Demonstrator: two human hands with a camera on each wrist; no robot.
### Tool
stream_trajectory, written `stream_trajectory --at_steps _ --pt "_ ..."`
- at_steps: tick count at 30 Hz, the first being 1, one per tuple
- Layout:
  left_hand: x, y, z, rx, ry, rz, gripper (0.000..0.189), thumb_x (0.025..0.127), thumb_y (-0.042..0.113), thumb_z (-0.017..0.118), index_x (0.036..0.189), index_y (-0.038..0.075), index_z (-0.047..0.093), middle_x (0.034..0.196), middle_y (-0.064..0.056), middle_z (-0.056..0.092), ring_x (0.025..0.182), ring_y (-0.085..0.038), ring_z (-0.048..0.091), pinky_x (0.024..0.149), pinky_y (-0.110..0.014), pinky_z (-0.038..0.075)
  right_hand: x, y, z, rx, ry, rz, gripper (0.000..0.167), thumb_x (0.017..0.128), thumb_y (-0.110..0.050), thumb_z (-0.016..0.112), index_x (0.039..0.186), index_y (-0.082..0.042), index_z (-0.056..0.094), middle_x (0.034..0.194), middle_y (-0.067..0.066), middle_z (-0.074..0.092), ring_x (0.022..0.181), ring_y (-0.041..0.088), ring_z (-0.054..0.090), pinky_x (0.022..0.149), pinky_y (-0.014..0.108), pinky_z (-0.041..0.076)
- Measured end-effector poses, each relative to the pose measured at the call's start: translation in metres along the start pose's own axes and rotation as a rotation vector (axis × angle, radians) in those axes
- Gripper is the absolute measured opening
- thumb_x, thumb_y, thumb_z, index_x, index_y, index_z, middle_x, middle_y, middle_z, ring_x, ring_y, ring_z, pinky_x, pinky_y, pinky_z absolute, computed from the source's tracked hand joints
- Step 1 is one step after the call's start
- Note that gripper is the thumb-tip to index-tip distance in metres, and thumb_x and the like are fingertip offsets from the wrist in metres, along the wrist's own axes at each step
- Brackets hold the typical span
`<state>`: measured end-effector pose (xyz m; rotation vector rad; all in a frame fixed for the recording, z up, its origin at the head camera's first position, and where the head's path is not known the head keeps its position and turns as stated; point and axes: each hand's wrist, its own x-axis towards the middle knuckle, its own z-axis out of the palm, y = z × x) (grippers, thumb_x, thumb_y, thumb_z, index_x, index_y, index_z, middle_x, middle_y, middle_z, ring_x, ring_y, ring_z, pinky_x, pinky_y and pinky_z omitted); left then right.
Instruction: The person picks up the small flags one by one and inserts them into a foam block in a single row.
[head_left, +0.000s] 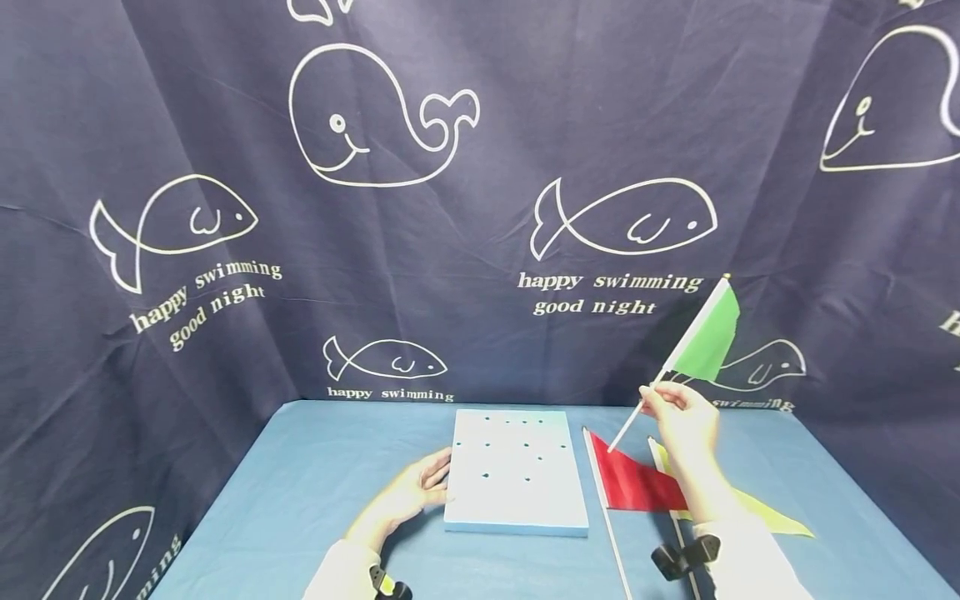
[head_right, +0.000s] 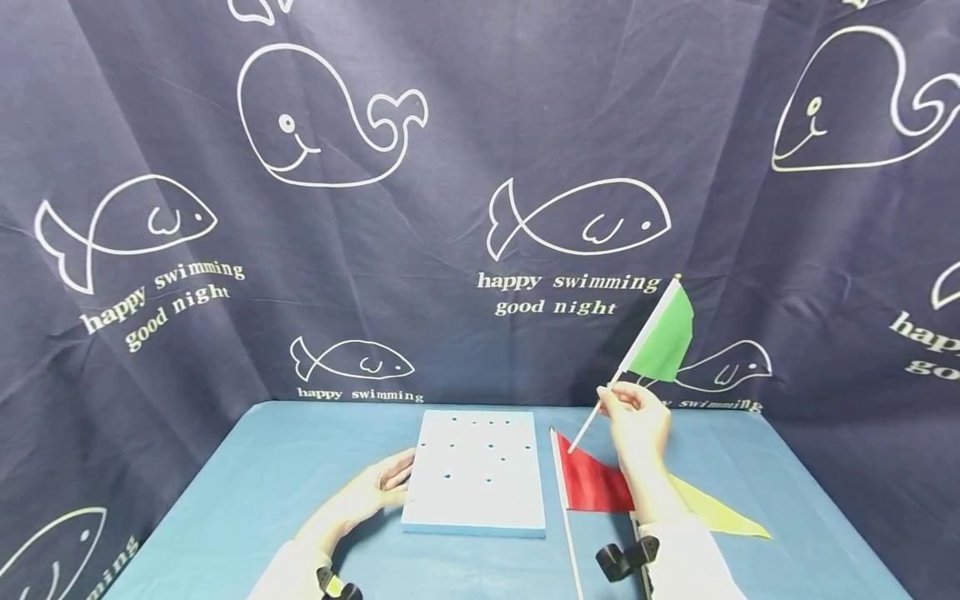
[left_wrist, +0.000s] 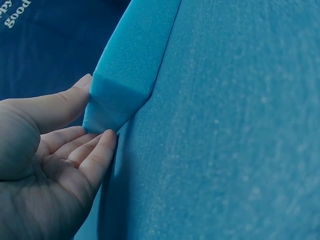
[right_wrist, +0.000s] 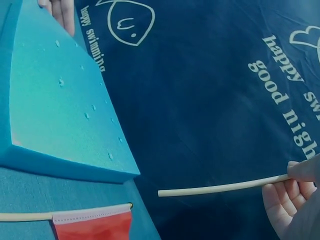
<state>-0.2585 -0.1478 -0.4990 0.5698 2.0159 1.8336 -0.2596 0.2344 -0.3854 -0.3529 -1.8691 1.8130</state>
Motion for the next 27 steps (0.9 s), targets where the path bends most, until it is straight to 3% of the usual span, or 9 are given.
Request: stream_trajectory --at_steps 21,27 --pt "0.000 -0.007 0.002 0.033 0.010 0.026 0.076 0.087 -0.003 0.063 0.148 -0.013 0.020 0.154 -0.032 0.021 0.143 -0.046 0.020 0.117 -0.051 0.028 -0.002 -0.019 0.050 0.000 -0.084 -0.130 0.021 0.083 -0.001 0.072 0.097 0.012 0.063 0.064 -0.017 0.063 0.056 -0.002 0.065 0.061 0.017 0.060" --pt "0.000 -0.005 0.000 0.019 0.008 0.021 0.076 0.086 -0.004 0.062 0.148 -0.013 0.019 0.155 -0.032 0.020 0.144 -0.046 0.019 0.117 -0.052 0.026 -0.006 -0.020 0.061 -0.008 -0.112 -0.149 0.021 0.082 0.000 0.073 0.097 0.012 0.065 0.069 -0.007 0.067 0.057 0.000 0.066 0.062 0.018 0.060"
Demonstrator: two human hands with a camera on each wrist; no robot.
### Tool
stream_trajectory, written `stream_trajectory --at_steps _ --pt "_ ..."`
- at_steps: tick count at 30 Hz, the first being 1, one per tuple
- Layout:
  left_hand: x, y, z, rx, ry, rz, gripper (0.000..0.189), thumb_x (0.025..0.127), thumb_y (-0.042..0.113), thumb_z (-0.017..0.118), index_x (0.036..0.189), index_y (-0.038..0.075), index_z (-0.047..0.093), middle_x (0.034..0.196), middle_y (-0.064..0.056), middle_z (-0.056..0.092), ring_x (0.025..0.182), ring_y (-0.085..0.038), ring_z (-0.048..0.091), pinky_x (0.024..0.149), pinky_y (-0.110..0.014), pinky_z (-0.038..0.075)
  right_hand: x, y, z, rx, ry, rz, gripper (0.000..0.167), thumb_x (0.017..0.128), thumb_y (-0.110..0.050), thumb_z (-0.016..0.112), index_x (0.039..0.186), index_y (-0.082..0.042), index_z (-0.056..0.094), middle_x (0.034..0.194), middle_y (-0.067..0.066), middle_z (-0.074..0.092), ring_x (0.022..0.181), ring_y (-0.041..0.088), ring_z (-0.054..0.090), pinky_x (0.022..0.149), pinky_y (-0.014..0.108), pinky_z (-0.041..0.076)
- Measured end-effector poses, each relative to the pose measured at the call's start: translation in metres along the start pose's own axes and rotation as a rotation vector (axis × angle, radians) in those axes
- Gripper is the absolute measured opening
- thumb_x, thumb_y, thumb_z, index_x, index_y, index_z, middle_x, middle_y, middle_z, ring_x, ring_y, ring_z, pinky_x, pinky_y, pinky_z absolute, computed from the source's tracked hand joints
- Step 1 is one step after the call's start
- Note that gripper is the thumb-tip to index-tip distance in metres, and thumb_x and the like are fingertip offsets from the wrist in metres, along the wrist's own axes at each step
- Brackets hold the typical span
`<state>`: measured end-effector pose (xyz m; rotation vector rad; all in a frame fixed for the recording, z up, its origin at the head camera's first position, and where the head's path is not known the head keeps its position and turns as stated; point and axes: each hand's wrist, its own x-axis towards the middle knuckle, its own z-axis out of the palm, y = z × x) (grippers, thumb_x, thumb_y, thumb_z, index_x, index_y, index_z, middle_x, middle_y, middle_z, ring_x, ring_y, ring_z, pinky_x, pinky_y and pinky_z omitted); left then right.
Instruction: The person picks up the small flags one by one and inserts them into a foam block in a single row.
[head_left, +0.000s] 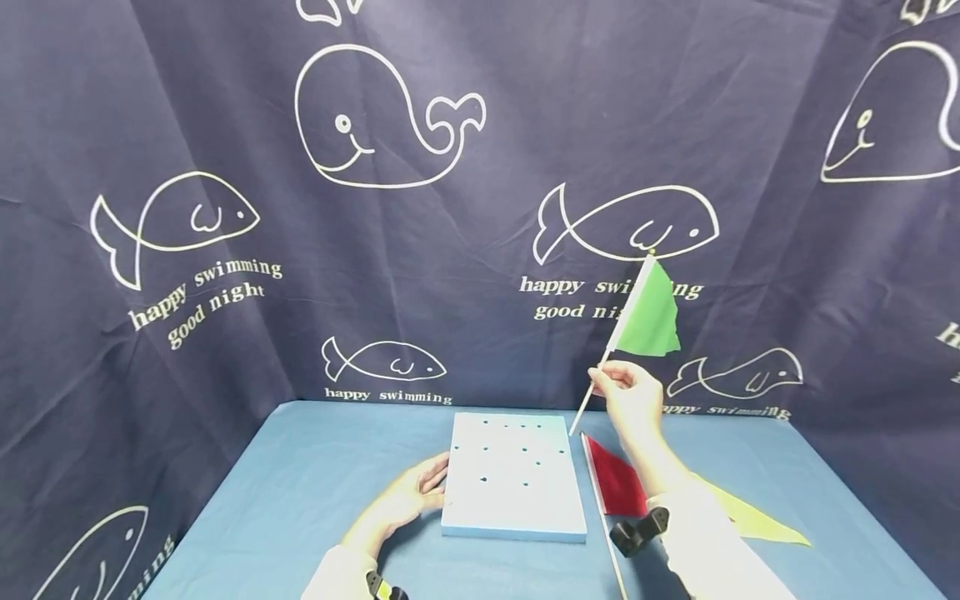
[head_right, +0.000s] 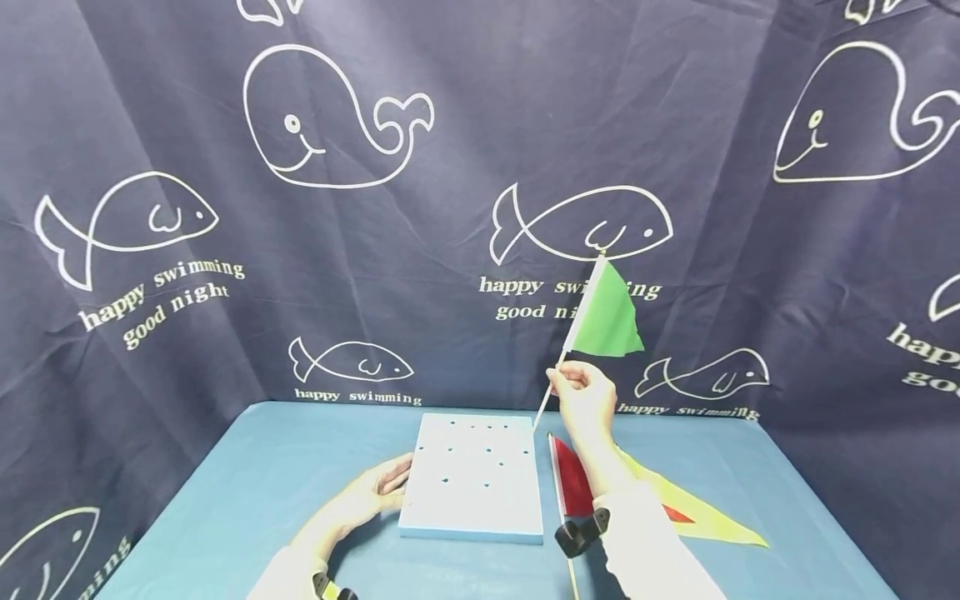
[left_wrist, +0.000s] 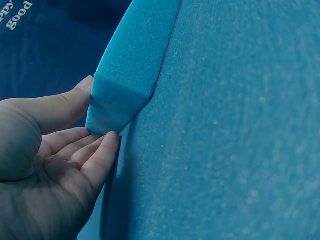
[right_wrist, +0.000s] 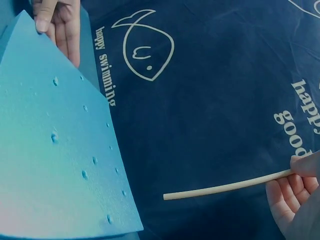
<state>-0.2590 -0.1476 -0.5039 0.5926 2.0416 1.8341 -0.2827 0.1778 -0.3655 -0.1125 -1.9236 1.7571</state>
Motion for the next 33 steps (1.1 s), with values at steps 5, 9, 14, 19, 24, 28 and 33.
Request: stream_trajectory --at_steps 5,9,14,19,24,28,33 --pt "-0.002 0.002 -0.002 0.004 -0.006 -0.012 0.076 0.087 -0.004 0.062 0.148 -0.013 0.018 0.155 -0.031 0.019 0.144 -0.045 0.018 0.118 -0.053 0.024 -0.009 -0.014 0.011 -0.003 -0.034 0.018 0.020 0.082 0.004 0.072 0.097 0.015 0.065 0.081 0.018 0.072 0.056 0.001 0.066 0.061 0.017 0.060" --pt "-0.003 0.003 -0.002 0.010 -0.005 -0.009 0.076 0.087 -0.004 0.062 0.148 -0.013 0.018 0.155 -0.031 0.019 0.144 -0.045 0.018 0.118 -0.053 0.025 -0.008 -0.011 0.021 -0.018 -0.054 0.002 0.020 0.082 0.002 0.073 0.096 0.014 0.065 0.084 0.020 0.072 0.057 0.002 0.065 0.061 0.016 0.059" --pt "-0.002 0.000 0.000 0.022 -0.014 -0.006 0.076 0.088 -0.002 0.062 0.148 -0.013 0.019 0.155 -0.030 0.020 0.144 -0.045 0.019 0.118 -0.051 0.026 -0.002 -0.001 0.031 -0.041 -0.044 -0.036 0.019 0.081 -0.003 0.075 0.093 0.009 0.067 0.079 0.012 0.072 0.056 0.001 0.065 0.060 0.016 0.059" --pt "0.001 0.000 -0.001 0.022 -0.008 -0.002 0.076 0.087 -0.002 0.063 0.149 -0.012 0.019 0.155 -0.030 0.020 0.144 -0.044 0.020 0.118 -0.051 0.026 -0.001 -0.003 0.040 -0.060 -0.044 -0.055 0.017 0.081 -0.004 0.076 0.090 0.007 0.068 0.076 0.011 0.071 0.055 0.000 0.064 0.059 0.016 0.059" --pt "0.001 0.000 -0.001 0.021 -0.002 0.000 0.076 0.087 -0.002 0.064 0.148 -0.012 0.020 0.155 -0.030 0.022 0.144 -0.044 0.021 0.117 -0.050 0.026 -0.001 -0.003 0.047 -0.039 -0.051 -0.046 0.016 0.080 -0.002 0.075 0.090 0.008 0.068 0.072 0.007 0.070 0.053 -0.001 0.062 0.057 0.015 0.058" --pt "0.000 -0.001 -0.001 0.013 0.000 0.003 0.077 0.087 -0.001 0.065 0.148 -0.012 0.020 0.155 -0.030 0.022 0.144 -0.044 0.021 0.117 -0.049 0.027 -0.002 0.001 0.052 -0.030 -0.057 -0.041 0.016 0.080 -0.001 0.076 0.091 0.008 0.068 0.071 0.004 0.070 0.053 0.000 0.063 0.055 0.013 0.056" --pt "0.001 -0.001 0.000 0.012 0.006 0.009 0.076 0.087 -0.001 0.066 0.148 -0.013 0.021 0.154 -0.031 0.023 0.143 -0.045 0.021 0.117 -0.050 0.027 -0.001 0.006 0.059 -0.036 -0.066 -0.032 0.016 0.079 -0.003 0.076 0.091 0.005 0.069 0.071 0.005 0.070 0.055 0.003 0.064 0.056 0.014 0.057"
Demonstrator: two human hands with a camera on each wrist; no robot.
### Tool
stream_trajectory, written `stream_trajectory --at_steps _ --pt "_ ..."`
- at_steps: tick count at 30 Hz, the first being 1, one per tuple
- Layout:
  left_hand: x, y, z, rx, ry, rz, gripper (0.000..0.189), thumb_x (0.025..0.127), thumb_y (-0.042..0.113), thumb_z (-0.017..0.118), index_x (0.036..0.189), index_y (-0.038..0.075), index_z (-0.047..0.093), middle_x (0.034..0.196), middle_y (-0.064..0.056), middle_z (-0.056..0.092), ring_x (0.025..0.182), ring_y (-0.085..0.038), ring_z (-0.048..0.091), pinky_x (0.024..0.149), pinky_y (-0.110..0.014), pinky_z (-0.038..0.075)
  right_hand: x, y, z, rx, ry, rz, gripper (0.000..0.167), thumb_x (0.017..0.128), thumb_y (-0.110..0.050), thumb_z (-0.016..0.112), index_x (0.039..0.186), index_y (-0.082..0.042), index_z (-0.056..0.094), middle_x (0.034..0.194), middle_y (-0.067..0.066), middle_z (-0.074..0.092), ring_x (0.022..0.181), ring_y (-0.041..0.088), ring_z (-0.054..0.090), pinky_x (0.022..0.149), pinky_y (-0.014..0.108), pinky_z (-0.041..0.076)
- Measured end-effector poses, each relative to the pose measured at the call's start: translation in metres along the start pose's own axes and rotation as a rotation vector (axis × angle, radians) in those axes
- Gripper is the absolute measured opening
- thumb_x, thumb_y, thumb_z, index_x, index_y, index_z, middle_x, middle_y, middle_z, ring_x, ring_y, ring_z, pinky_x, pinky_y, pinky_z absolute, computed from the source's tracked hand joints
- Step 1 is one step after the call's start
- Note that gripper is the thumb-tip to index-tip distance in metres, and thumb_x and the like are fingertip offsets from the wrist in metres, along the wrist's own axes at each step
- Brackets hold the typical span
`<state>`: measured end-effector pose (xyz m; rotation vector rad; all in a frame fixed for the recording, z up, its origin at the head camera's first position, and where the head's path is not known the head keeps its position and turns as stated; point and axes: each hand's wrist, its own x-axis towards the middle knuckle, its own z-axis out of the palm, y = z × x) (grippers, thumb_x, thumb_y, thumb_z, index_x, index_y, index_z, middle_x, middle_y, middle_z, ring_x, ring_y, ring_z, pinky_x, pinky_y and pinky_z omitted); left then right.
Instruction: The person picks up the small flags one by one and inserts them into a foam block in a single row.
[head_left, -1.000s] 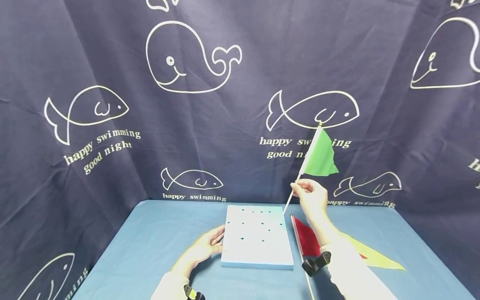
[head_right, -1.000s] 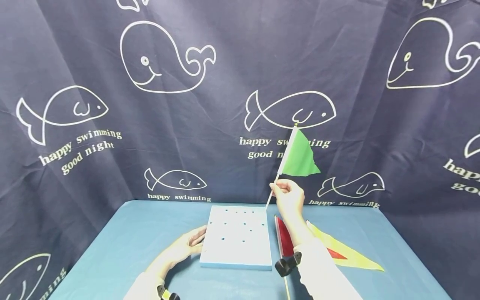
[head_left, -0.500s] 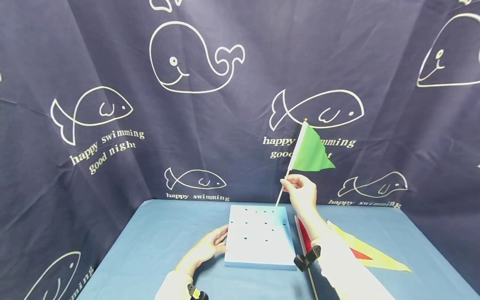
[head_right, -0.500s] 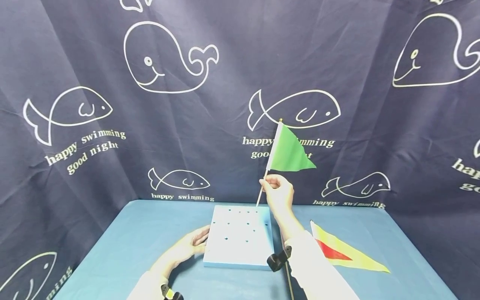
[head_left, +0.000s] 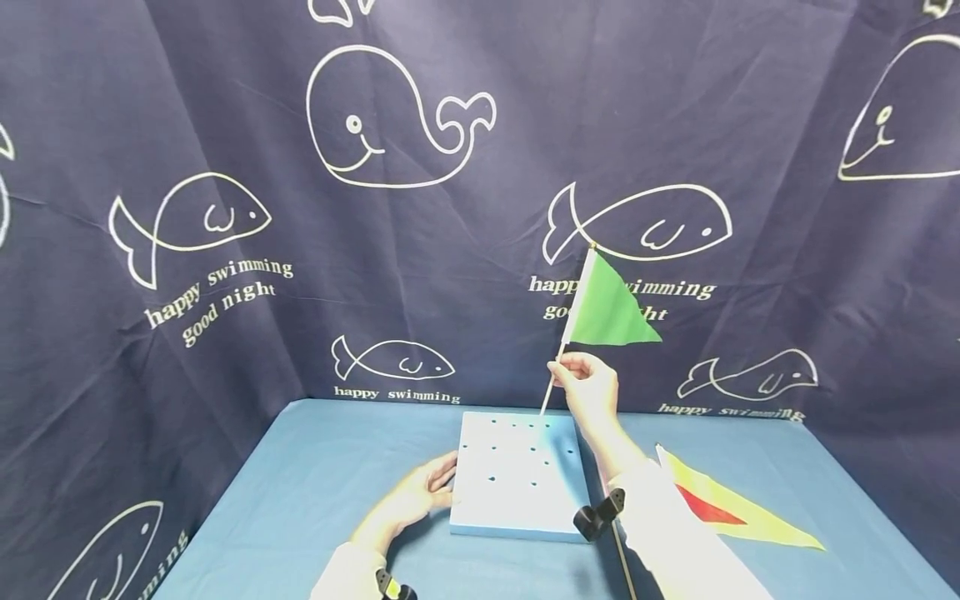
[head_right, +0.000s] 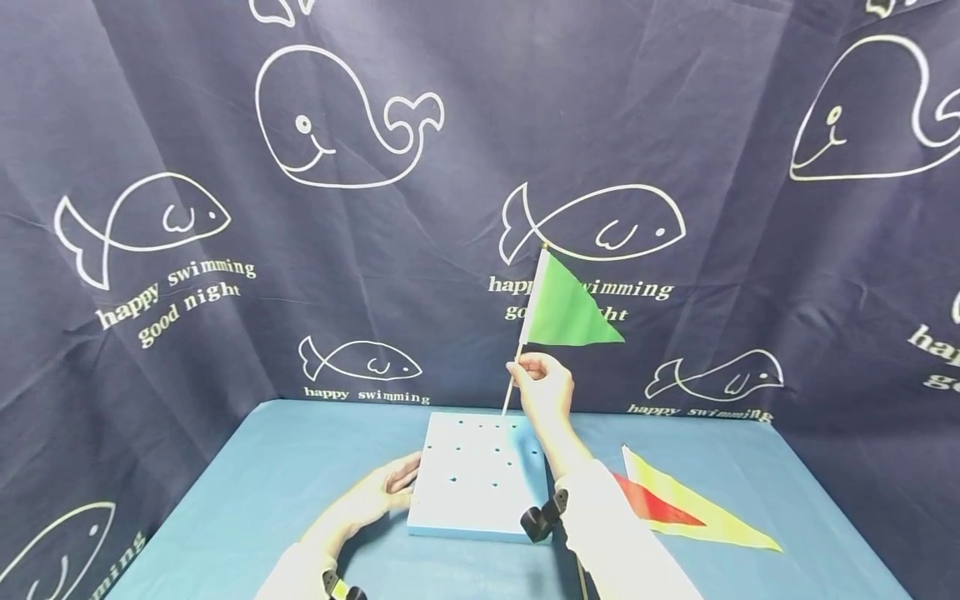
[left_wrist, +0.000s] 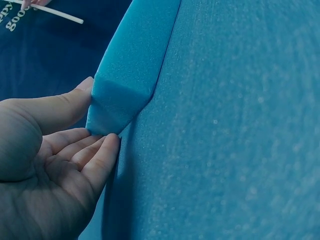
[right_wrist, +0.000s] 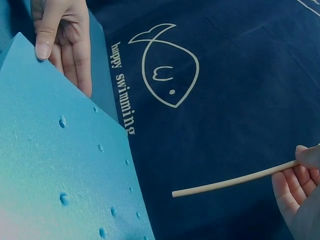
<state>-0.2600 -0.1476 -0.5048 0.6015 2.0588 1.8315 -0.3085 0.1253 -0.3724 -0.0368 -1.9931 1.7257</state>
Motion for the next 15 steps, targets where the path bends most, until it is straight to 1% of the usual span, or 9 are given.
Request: stream_trajectory --at_steps 6,12,15 --pt "-0.001 -0.002 0.000 0.015 0.011 -0.004 0.076 0.087 0.000 0.066 0.148 -0.012 0.022 0.154 -0.030 0.024 0.143 -0.044 0.022 0.117 -0.048 0.030 -0.001 0.002 0.008 0.018 -0.014 0.015 0.017 0.078 -0.003 0.076 0.091 0.006 0.069 0.071 0.005 0.070 0.053 0.002 0.063 0.055 0.014 0.056" --pt "-0.002 -0.001 0.001 0.013 0.014 -0.007 0.075 0.087 -0.002 0.064 0.148 -0.013 0.021 0.154 -0.031 0.023 0.143 -0.045 0.022 0.117 -0.051 0.028 -0.003 0.005 0.014 -0.004 -0.027 0.029 0.017 0.079 -0.004 0.077 0.092 0.005 0.070 0.073 0.005 0.071 0.053 -0.001 0.062 0.056 0.014 0.057" --pt "-0.002 0.001 0.003 0.007 0.021 -0.008 0.075 0.087 -0.003 0.064 0.147 -0.013 0.022 0.154 -0.031 0.023 0.143 -0.045 0.021 0.117 -0.052 0.027 -0.003 0.006 0.015 -0.010 -0.032 0.018 0.017 0.078 -0.004 0.077 0.092 0.005 0.070 0.075 0.007 0.071 0.053 0.000 0.063 0.057 0.017 0.058"
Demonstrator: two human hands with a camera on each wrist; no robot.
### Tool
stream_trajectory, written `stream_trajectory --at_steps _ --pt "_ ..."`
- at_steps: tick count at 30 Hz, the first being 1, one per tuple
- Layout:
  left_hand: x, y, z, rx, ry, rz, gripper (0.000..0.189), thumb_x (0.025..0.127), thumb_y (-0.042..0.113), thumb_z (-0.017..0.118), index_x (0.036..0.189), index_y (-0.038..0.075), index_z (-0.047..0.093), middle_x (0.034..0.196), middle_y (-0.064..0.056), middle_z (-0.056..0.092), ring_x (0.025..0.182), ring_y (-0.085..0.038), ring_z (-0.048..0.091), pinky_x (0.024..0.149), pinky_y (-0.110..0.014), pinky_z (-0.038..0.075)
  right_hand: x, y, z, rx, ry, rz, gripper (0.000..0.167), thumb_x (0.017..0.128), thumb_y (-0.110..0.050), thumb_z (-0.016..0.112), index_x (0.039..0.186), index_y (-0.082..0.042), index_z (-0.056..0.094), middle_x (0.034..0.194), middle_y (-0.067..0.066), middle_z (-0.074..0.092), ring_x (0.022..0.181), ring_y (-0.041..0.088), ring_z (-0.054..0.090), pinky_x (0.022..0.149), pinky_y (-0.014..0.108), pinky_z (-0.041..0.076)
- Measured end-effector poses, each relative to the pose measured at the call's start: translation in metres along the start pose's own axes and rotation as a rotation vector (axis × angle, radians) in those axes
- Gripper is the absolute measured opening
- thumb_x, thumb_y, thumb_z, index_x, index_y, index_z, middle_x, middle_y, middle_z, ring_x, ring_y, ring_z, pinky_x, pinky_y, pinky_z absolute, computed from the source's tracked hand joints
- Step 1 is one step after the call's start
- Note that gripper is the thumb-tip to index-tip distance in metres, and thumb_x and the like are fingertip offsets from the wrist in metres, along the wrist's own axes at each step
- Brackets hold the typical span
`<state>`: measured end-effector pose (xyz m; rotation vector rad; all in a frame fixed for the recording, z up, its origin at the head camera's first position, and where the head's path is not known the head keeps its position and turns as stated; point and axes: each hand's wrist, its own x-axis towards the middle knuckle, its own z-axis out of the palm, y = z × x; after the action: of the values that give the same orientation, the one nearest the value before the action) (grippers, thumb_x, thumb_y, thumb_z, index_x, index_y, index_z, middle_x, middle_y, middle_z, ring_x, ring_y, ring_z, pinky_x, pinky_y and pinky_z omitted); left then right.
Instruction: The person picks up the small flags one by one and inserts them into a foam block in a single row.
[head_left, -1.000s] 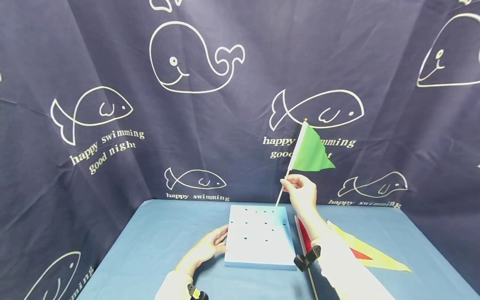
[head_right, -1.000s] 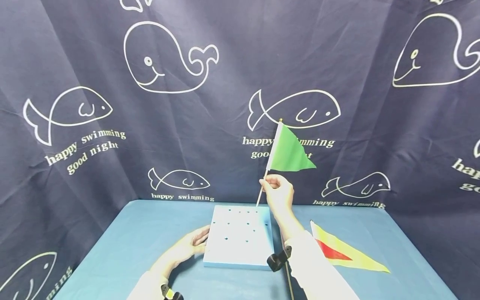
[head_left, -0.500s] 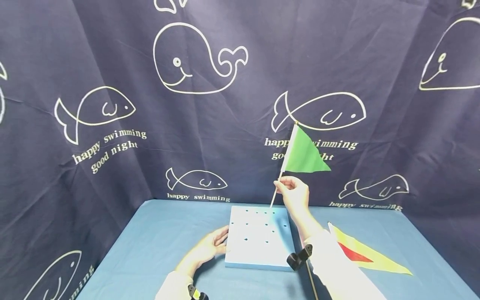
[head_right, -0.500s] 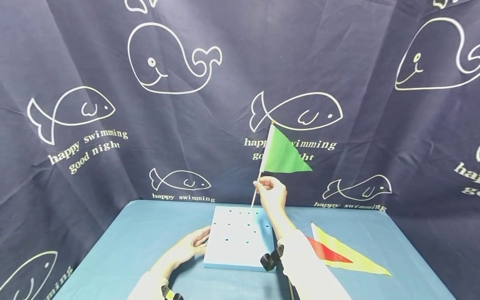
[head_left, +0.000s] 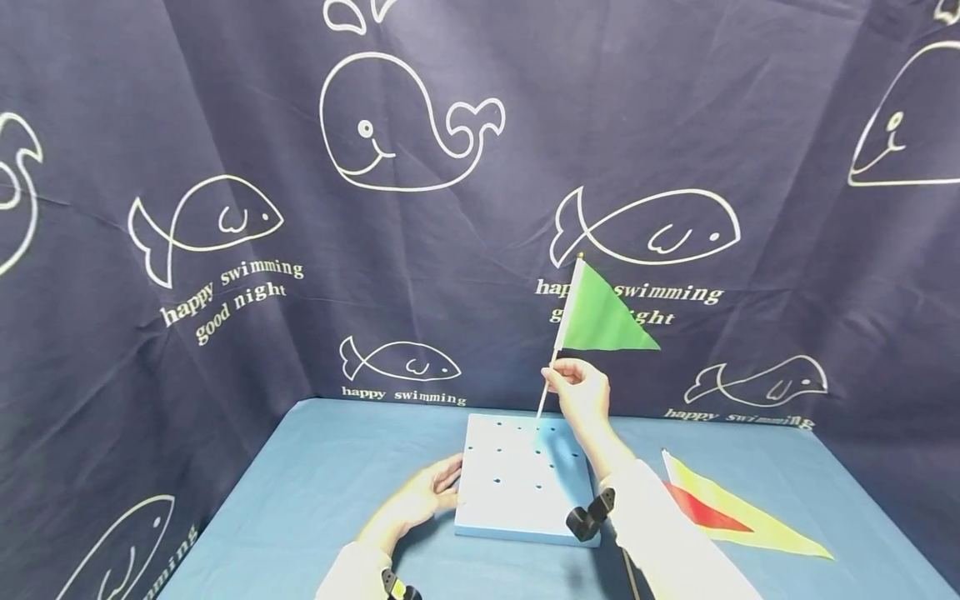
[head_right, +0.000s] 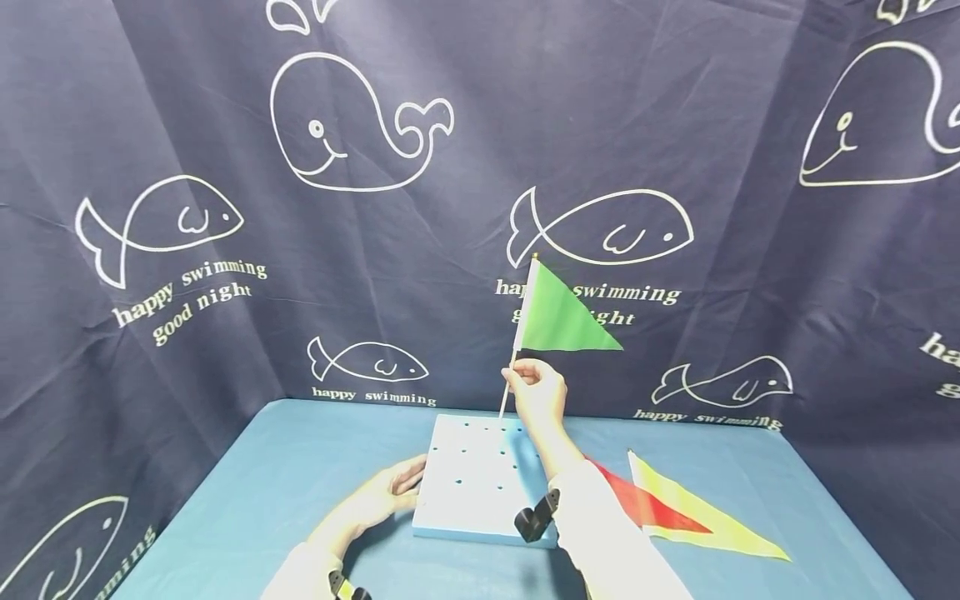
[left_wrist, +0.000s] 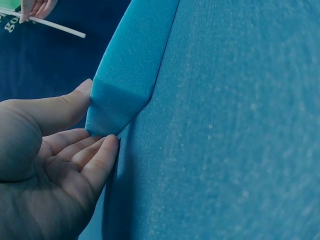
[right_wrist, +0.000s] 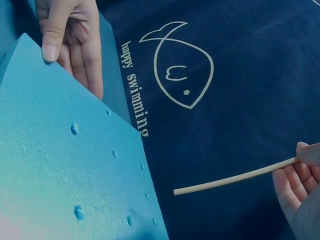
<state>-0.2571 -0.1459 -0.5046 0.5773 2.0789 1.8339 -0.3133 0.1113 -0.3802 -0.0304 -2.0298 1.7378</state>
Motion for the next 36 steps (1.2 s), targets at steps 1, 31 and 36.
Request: stream_trajectory --at_steps 1,31,36 --pt "0.000 0.000 0.001 0.003 0.001 0.004 0.074 0.087 -0.003 0.064 0.147 -0.013 0.022 0.154 -0.031 0.023 0.143 -0.045 0.022 0.117 -0.052 0.027 0.000 0.000 0.000 0.000 -0.003 -0.005 0.018 0.078 -0.004 0.077 0.092 0.005 0.070 0.075 0.008 0.072 0.054 0.001 0.063 0.058 0.020 0.059" --pt "0.001 0.003 0.003 0.024 0.012 0.001 0.072 0.087 -0.004 0.063 0.147 -0.012 0.024 0.154 -0.030 0.025 0.143 -0.045 0.022 0.117 -0.051 0.030 -0.018 0.025 0.046 -0.010 -0.068 0.001 0.015 0.077 -0.003 0.077 0.088 0.004 0.071 0.077 0.017 0.072 0.059 0.013 0.067 0.054 0.013 0.052" --pt "-0.002 0.003 0.002 0.024 0.016 -0.001 0.072 0.087 -0.004 0.063 0.147 -0.013 0.024 0.154 -0.031 0.024 0.143 -0.045 0.022 0.116 -0.052 0.029 -0.022 0.028 0.053 -0.001 -0.078 0.016 0.015 0.077 -0.002 0.077 0.088 0.005 0.071 0.076 0.016 0.071 0.057 0.007 0.063 0.054 0.012 0.051"
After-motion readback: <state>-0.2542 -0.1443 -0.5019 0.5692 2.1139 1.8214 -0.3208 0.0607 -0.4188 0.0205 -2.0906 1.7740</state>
